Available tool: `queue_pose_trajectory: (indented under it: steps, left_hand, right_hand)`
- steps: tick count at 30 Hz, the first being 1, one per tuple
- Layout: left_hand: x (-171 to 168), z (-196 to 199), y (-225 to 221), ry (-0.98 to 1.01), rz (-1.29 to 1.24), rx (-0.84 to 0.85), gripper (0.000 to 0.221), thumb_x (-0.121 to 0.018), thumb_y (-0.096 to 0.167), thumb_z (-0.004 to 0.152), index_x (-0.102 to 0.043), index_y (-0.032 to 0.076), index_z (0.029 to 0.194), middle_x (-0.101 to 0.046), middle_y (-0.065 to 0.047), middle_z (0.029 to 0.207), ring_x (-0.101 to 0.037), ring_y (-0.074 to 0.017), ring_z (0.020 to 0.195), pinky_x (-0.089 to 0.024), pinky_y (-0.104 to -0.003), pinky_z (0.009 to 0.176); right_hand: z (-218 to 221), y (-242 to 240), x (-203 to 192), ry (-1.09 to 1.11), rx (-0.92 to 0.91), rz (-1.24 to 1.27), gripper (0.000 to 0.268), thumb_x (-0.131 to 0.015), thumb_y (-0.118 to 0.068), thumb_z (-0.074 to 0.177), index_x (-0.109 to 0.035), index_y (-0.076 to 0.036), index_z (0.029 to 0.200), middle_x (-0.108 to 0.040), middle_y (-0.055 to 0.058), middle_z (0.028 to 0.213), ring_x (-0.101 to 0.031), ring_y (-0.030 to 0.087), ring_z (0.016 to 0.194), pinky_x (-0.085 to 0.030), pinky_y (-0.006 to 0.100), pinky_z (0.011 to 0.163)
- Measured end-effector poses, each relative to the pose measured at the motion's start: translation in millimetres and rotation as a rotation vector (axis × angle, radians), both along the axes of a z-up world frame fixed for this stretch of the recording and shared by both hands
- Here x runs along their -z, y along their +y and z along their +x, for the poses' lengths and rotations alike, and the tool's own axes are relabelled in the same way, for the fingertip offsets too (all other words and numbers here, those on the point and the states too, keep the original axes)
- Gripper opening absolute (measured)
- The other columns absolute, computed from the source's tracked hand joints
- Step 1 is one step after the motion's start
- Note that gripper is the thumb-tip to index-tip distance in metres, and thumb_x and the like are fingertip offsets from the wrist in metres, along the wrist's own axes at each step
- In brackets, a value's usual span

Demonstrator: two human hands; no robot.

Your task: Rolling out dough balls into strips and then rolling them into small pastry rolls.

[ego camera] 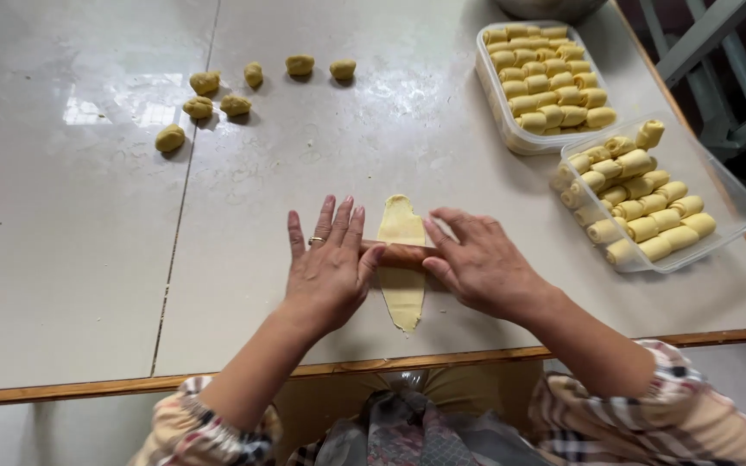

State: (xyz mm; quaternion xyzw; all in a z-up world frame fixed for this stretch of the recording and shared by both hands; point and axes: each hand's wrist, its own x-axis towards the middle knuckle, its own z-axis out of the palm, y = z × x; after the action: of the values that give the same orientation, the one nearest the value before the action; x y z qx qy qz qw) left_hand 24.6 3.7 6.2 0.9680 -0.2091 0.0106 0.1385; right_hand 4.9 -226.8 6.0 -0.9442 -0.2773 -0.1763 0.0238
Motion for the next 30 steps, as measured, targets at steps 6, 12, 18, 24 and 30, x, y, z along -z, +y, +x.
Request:
queue_pose_trajectory:
  steps: [6, 12, 18, 24, 30]
  left_hand:
    - [33, 27, -12, -0.032, 0.035, 0.021, 0.080, -0.019, 0.066, 0.093, -0.029, 0.008, 0.147, -0.026, -0.013, 0.154, -0.013, -0.0278, 0.145, 0.007, -0.056, 0.114]
    - [35, 67, -26, -0.157, 0.011, -0.066, 0.071, -0.026, 0.060, 0.097, -0.046, 0.007, 0.140, -0.044, -0.020, 0.144, -0.026, -0.0332, 0.141, 0.005, -0.063, 0.110]
    - [-9, 125, -42, 0.349, 0.091, -0.210, 0.071, -0.008, 0.057, 0.090, -0.007, 0.019, 0.150, 0.003, -0.013, 0.157, 0.020, -0.0272, 0.141, 0.021, -0.061, 0.103]
    - [-11, 141, -46, 0.350, 0.059, -0.247, 0.072, -0.013, 0.055, 0.091, -0.010, 0.015, 0.150, 0.009, -0.015, 0.157, 0.025, -0.0300, 0.138, 0.022, -0.064, 0.101]
    - [41, 93, -37, -0.331, 0.022, -0.073, 0.070, -0.033, 0.058, 0.096, -0.040, 0.009, 0.146, -0.030, -0.013, 0.155, -0.012, -0.0291, 0.146, 0.004, -0.069, 0.107]
  right_hand:
    - [19, 9, 21, 0.073, 0.151, -0.080, 0.067, -0.027, -0.055, 0.096, -0.044, -0.006, 0.139, -0.043, 0.016, 0.141, -0.032, 0.031, 0.139, -0.015, 0.058, 0.110]
    - [84, -4, 30, 0.129, 0.085, -0.011, 0.062, -0.022, -0.056, 0.099, -0.039, -0.019, 0.145, -0.038, 0.017, 0.146, -0.024, 0.037, 0.141, -0.015, 0.066, 0.105]
    - [139, -7, 15, 0.436, 0.092, 0.008, 0.062, -0.022, -0.050, 0.097, -0.022, -0.017, 0.150, -0.012, 0.012, 0.156, -0.002, 0.029, 0.144, -0.006, 0.059, 0.109]
    - [139, -8, -11, -0.276, -0.257, 0.136, 0.044, -0.040, -0.033, 0.104, -0.057, 0.002, 0.124, -0.060, 0.020, 0.116, -0.064, 0.035, 0.103, -0.051, 0.042, 0.073]
    - [80, 1, 8, -0.028, -0.028, -0.122, 0.056, -0.035, -0.049, 0.096, -0.053, -0.010, 0.133, -0.053, 0.012, 0.138, -0.049, 0.025, 0.129, -0.031, 0.051, 0.105]
